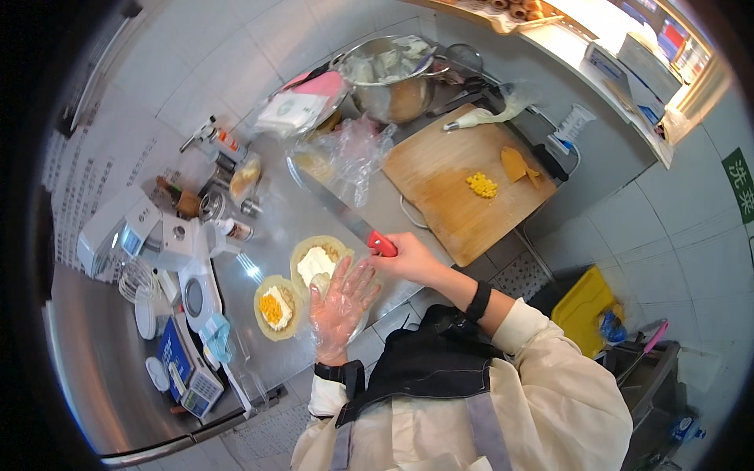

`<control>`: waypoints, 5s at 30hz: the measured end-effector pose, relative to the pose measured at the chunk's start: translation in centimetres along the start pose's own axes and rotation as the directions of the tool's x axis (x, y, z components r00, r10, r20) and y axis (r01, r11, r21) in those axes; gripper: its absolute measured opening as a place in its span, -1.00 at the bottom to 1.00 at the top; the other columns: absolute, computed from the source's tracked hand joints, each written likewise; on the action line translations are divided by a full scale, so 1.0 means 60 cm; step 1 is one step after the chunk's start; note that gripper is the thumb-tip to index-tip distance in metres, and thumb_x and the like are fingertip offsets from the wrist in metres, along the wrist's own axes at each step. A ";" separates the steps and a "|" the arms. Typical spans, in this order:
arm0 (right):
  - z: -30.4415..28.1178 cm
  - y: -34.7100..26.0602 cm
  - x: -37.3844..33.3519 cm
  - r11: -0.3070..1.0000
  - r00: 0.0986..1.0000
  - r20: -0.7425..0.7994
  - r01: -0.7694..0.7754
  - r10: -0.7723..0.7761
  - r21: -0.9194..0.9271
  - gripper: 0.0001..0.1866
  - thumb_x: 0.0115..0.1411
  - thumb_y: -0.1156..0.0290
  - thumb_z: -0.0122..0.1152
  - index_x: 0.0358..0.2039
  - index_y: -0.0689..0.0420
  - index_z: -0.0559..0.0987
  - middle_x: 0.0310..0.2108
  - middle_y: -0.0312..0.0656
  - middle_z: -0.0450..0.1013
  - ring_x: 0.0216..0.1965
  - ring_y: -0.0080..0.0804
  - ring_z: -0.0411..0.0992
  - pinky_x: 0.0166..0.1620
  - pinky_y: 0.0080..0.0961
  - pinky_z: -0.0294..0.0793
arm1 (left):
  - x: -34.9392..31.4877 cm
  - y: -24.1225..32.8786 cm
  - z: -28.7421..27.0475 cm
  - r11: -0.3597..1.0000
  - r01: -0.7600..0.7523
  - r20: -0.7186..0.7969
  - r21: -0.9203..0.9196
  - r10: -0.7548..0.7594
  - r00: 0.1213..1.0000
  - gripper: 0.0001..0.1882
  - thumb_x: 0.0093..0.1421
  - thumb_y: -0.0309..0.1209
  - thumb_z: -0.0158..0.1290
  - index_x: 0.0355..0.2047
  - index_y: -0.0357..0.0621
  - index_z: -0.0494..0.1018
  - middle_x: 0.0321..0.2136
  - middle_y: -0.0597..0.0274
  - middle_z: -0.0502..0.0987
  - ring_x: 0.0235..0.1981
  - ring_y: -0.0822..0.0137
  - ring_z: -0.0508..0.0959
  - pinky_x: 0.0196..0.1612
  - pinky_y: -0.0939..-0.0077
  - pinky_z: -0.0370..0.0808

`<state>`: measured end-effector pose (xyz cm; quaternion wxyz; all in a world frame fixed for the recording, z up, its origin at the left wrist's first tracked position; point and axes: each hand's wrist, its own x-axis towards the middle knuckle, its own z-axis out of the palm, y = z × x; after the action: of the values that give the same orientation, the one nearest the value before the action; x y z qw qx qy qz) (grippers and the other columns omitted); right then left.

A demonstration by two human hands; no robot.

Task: The person pipes white cream onto two crepes, adds diced mango and chocolate chips, and rolls them into cylinders. They then wrap the crepes in plastic film and add more diced mango to the top of the wrapped rolls.

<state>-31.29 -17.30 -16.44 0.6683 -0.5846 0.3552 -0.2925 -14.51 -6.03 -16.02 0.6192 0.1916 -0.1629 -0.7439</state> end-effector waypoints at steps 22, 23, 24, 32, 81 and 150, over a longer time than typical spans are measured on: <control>-0.500 0.070 -0.006 0.429 0.845 -0.456 -0.316 -0.278 -0.846 -0.58 0.31 0.16 -0.18 0.09 0.09 0.38 -0.13 0.04 0.48 -0.14 0.04 0.46 -0.13 -0.20 0.44 | 0.140 -0.143 -0.039 0.930 0.163 -0.450 0.330 0.003 0.893 -0.52 0.37 -0.14 -0.33 0.15 -0.17 0.23 0.07 0.05 0.38 0.10 0.27 0.37 0.19 0.38 0.25; -0.499 0.081 -0.011 0.338 0.837 -0.456 -0.354 -0.301 -0.872 -0.58 0.30 0.19 -0.17 0.11 0.09 0.36 -0.12 0.02 0.47 -0.15 0.04 0.46 -0.14 -0.19 0.44 | 0.111 -0.139 -0.039 0.935 0.122 -0.487 0.332 0.060 0.871 -0.53 0.37 -0.13 -0.32 0.13 -0.16 0.25 0.05 0.07 0.39 0.07 0.29 0.38 0.18 0.40 0.26; -0.496 0.091 -0.013 0.244 0.828 -0.456 -0.392 -0.325 -0.887 -0.57 0.30 0.21 -0.16 0.12 0.08 0.33 -0.10 0.01 0.45 -0.15 0.03 0.45 -0.15 -0.19 0.45 | 0.080 -0.136 -0.039 0.938 0.083 -0.522 0.337 0.113 0.845 -0.54 0.37 -0.12 -0.31 0.11 -0.15 0.26 0.02 0.09 0.41 0.05 0.31 0.39 0.17 0.41 0.26; -0.466 0.067 -0.013 0.085 0.798 -0.137 -0.107 -0.587 -0.991 -0.54 0.06 0.47 0.15 0.02 0.21 0.37 -0.16 0.09 0.35 -0.16 0.03 0.38 -0.14 -0.21 0.40 | -0.152 -0.183 -0.060 0.954 -0.237 -0.826 0.185 0.282 0.488 -0.58 0.33 -0.24 -0.24 0.07 -0.24 0.31 -0.01 0.01 0.44 -0.01 0.25 0.45 0.08 0.39 0.38; 1.226 0.287 -1.579 0.769 -0.875 0.137 -0.322 -0.464 0.552 -0.60 0.07 0.55 -0.04 -0.03 0.36 0.38 -0.11 0.18 0.36 -0.07 0.06 0.37 0.03 -0.25 0.37 | -1.132 -0.616 0.137 0.057 -0.059 -0.011 0.997 -0.627 -0.779 -0.66 0.32 -0.22 -0.18 -0.04 -0.17 0.34 -0.20 0.16 0.51 -0.13 0.32 0.49 -0.02 0.42 0.37; 0.754 0.026 -1.174 0.743 0.669 -0.735 -0.434 -0.111 -0.508 -0.79 0.01 0.44 0.22 -0.31 0.20 0.52 -0.55 -0.03 0.45 -0.54 -0.21 0.46 -0.43 -0.44 0.40 | -0.890 -0.261 0.074 0.607 -0.581 0.820 0.542 -0.535 0.205 -0.77 -0.04 -0.50 0.17 -0.34 -0.21 0.41 -0.36 0.08 0.38 -0.24 0.04 0.37 -0.19 0.29 0.33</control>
<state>-34.97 65.66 -5.74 0.2510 -0.5756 0.7214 -0.2921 -21.57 49.32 -15.21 0.2206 -0.0755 -0.8269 -0.5117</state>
